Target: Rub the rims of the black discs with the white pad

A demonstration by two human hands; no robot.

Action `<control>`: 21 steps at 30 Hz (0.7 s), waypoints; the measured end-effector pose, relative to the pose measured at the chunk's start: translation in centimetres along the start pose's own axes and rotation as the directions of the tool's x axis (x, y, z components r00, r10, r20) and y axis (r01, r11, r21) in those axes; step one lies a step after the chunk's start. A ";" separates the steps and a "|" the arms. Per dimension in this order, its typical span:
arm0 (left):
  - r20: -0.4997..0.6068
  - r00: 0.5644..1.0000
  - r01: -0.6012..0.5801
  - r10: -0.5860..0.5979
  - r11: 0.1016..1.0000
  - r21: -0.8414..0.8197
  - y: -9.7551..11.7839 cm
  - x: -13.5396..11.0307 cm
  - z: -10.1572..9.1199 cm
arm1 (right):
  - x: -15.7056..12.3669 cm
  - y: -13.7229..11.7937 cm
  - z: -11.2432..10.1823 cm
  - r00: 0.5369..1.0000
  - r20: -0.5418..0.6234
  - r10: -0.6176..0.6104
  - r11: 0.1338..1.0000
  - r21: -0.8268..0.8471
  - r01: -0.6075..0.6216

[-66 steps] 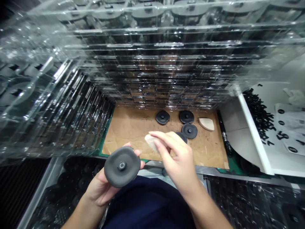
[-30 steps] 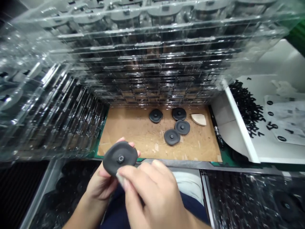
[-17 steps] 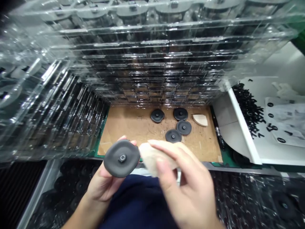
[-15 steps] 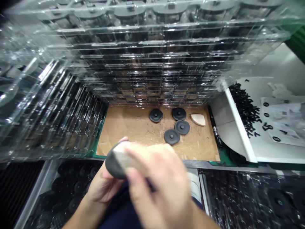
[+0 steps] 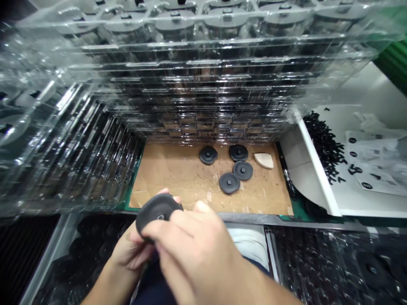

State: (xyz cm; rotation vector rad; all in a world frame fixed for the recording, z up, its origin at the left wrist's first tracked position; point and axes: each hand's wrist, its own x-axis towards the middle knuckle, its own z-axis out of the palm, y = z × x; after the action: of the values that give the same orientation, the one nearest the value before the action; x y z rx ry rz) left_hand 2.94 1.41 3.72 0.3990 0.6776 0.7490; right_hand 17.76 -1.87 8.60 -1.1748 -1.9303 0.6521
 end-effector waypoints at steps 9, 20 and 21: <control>-0.019 0.999 0.035 -0.037 0.997 -0.072 -0.1 -0.4 0.1 | 0.3 2.4 -0.8 0.989 -0.130 -0.065 0.983 -0.181 0.041; 0.166 0.981 0.133 -0.096 0.964 -0.229 0.1 -0.3 -0.3 | -6.9 7.1 2.3 0.682 -0.040 0.731 0.650 0.347 -0.676; 0.172 0.980 0.137 -0.098 0.963 -0.232 0.1 -0.3 -0.3 | -7.3 7.2 2.6 0.672 -0.025 0.741 0.635 0.354 -0.687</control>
State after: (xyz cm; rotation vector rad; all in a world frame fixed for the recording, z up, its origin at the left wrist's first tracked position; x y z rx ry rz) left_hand 2.55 1.30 3.68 0.1893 0.4478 0.6697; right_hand 21.26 -5.31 -0.75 -1.7236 -1.0871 1.1863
